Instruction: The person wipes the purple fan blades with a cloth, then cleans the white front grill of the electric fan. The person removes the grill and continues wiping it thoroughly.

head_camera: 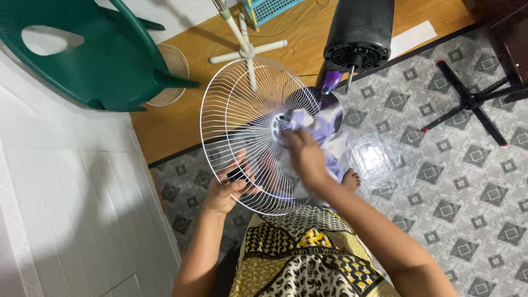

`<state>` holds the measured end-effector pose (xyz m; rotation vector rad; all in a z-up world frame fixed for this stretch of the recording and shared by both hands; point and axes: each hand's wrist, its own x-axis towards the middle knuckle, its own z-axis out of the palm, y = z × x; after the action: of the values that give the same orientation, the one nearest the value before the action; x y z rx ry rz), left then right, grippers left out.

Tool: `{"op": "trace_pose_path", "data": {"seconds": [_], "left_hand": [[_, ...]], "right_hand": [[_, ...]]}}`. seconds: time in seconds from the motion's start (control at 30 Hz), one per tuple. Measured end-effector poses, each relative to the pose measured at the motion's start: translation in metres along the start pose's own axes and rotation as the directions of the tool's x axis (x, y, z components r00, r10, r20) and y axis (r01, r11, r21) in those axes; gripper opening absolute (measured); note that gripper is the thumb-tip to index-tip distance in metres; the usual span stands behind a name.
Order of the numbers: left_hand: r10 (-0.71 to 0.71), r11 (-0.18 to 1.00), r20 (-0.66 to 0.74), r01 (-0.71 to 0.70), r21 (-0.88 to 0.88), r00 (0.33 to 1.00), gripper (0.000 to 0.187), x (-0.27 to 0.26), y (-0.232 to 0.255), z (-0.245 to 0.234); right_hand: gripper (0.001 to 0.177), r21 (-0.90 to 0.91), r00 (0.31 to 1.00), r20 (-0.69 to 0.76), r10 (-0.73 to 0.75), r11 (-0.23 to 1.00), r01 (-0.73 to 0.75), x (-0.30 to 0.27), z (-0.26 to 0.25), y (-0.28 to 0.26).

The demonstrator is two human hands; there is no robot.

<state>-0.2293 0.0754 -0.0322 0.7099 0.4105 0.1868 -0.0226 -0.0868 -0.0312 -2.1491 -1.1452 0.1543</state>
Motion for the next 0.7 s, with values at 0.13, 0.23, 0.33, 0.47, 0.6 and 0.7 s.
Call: {"op": "trace_pose_path", "data": {"seconds": [0.13, 0.23, 0.33, 0.47, 0.6, 0.7], "left_hand": [[0.001, 1.000, 0.005, -0.001, 0.000, 1.000, 0.076, 0.015, 0.000, 0.002], [-0.012, 1.000, 0.024, 0.012, 0.001, 1.000, 0.071, 0.018, 0.003, 0.004], [0.030, 0.999, 0.029, -0.031, 0.018, 0.999, 0.085, 0.009, 0.004, 0.006], [0.074, 0.997, 0.001, -0.074, 0.011, 0.997, 0.086, -0.002, 0.008, 0.004], [0.162, 0.986, -0.047, -0.163, -0.029, 0.986, 0.088, -0.009, 0.014, 0.002], [0.187, 0.979, -0.033, -0.189, -0.074, 0.982, 0.091, -0.009, 0.008, 0.000]], "right_hand": [[0.043, 0.072, 0.952, -0.070, -0.297, 0.951, 0.302, -0.028, 0.008, -0.039], [0.047, -0.021, 0.902, -0.029, -0.430, 0.903, 0.429, -0.029, 0.012, -0.024], [0.036, -0.118, 0.941, -0.082, -0.328, 0.941, 0.317, -0.013, 0.031, 0.024], [0.033, -0.267, 0.967, 0.036, 0.254, 0.935, -0.235, -0.011, 0.043, 0.118], [0.040, 0.232, 0.791, -0.028, 0.611, 0.774, -0.589, -0.025, 0.035, 0.183], [0.054, 0.740, 0.482, 0.501, 0.719, -0.068, -0.669, -0.045, 0.035, 0.193]]}}
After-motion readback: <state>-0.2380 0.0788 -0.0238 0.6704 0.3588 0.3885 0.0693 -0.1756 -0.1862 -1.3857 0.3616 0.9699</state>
